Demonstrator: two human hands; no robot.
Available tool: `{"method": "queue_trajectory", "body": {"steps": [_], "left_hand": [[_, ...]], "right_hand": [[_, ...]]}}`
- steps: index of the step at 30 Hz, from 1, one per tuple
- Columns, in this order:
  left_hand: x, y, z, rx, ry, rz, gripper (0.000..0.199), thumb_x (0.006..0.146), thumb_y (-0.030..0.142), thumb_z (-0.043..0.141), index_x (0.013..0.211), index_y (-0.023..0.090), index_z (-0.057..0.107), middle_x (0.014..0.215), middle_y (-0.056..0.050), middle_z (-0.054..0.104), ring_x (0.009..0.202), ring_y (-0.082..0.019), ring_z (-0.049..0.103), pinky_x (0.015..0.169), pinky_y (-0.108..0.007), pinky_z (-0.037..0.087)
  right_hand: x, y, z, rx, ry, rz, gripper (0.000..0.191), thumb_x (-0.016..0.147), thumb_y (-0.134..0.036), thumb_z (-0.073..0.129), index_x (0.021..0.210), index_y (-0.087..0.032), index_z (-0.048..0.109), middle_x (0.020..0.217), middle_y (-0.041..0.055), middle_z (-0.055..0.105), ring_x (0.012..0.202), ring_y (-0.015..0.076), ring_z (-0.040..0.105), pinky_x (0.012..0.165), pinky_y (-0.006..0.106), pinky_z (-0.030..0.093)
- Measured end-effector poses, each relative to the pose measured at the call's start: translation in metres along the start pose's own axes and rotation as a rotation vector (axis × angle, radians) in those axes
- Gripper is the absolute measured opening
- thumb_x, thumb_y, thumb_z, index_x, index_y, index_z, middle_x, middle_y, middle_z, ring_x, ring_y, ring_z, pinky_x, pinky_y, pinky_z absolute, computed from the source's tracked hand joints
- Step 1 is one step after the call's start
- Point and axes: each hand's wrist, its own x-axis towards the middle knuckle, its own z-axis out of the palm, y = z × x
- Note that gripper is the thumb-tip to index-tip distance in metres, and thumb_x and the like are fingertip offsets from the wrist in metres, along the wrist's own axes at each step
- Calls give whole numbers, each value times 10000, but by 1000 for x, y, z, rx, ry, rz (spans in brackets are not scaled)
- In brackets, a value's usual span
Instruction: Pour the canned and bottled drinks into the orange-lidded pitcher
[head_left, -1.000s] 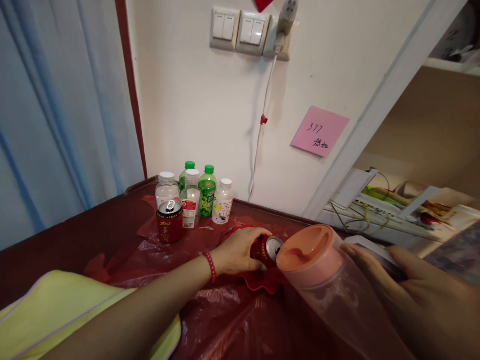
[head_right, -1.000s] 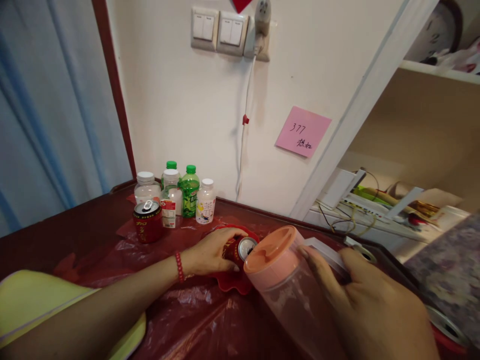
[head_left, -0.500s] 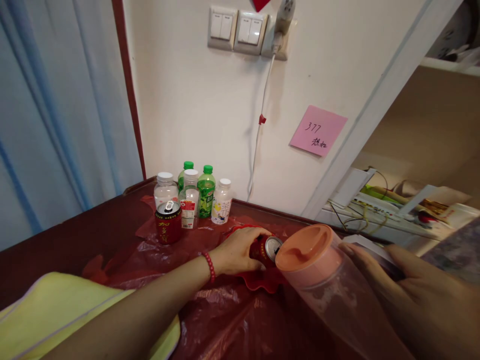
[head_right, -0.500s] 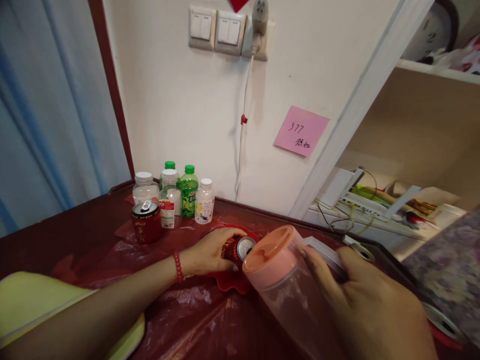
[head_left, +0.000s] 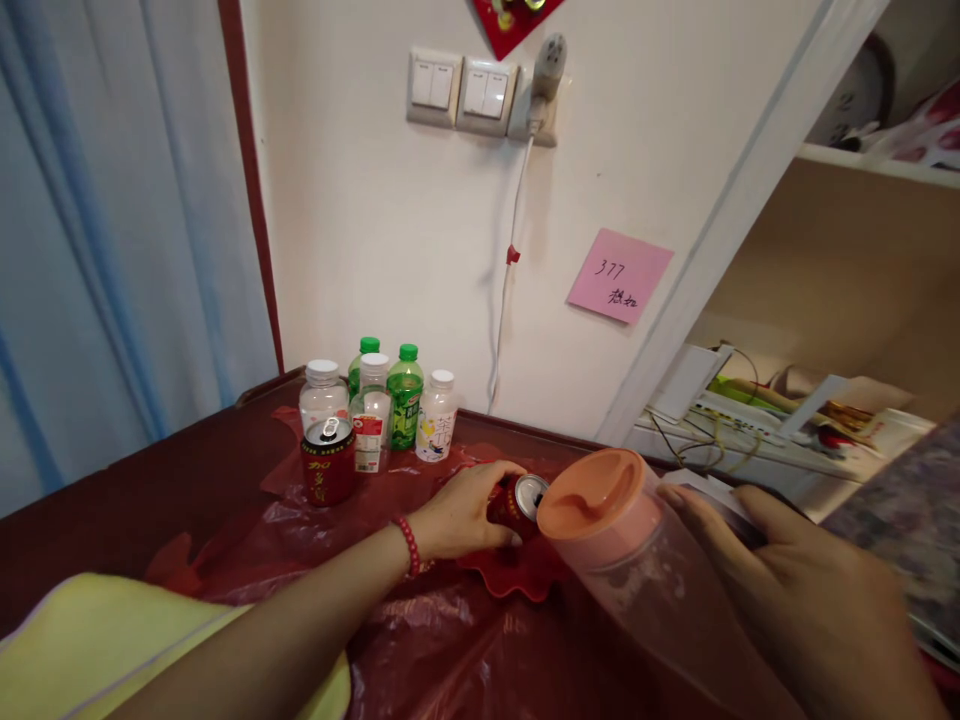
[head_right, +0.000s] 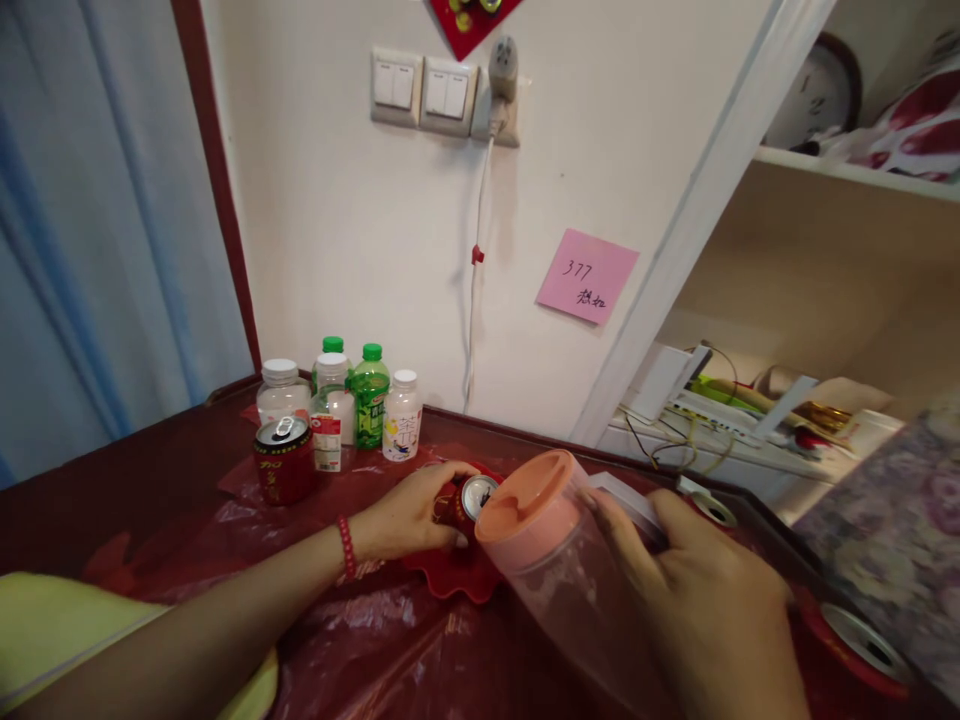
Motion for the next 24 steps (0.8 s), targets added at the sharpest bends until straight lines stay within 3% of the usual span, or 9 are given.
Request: {"method": "queue_trajectory", "body": {"steps": [5, 10, 15, 24], "left_hand": [[0, -4, 0, -129, 21, -51, 689, 635, 169, 855, 1269, 236, 593, 1269, -68, 689, 1147, -287, 644, 986, -420, 501], [2, -10, -2, -235, 51, -87, 641, 688, 192, 819, 1277, 214, 566, 1308, -81, 668, 1217, -282, 615, 1056, -431, 473], [4, -10, -4, -245, 45, -121, 642, 695, 192, 806, 1282, 231, 549, 1367, -72, 645, 1294, -296, 574, 1108, -455, 444], [5, -11, -4, -270, 17, -96, 623, 762, 310, 819, 1305, 223, 527, 1365, -97, 642, 1284, -299, 587, 1131, -462, 433]], "right_hand": [[-1, 1, 18, 112, -2, 100, 660, 848, -836, 476, 557, -245, 443, 439, -27, 452, 428, 161, 458, 473, 277, 320], [2, 1, 29, 269, 47, 173, 655, 841, -823, 503, 588, -218, 498, 517, -31, 459, 511, 138, 428, 498, 250, 304], [6, 3, 30, 451, 69, 320, 657, 783, -830, 571, 587, -209, 481, 551, -32, 416, 553, 131, 386, 494, 239, 287], [16, 15, 36, 652, 186, 427, 659, 757, -841, 583, 596, -212, 467, 558, -31, 398, 568, 129, 369, 484, 242, 295]]}}
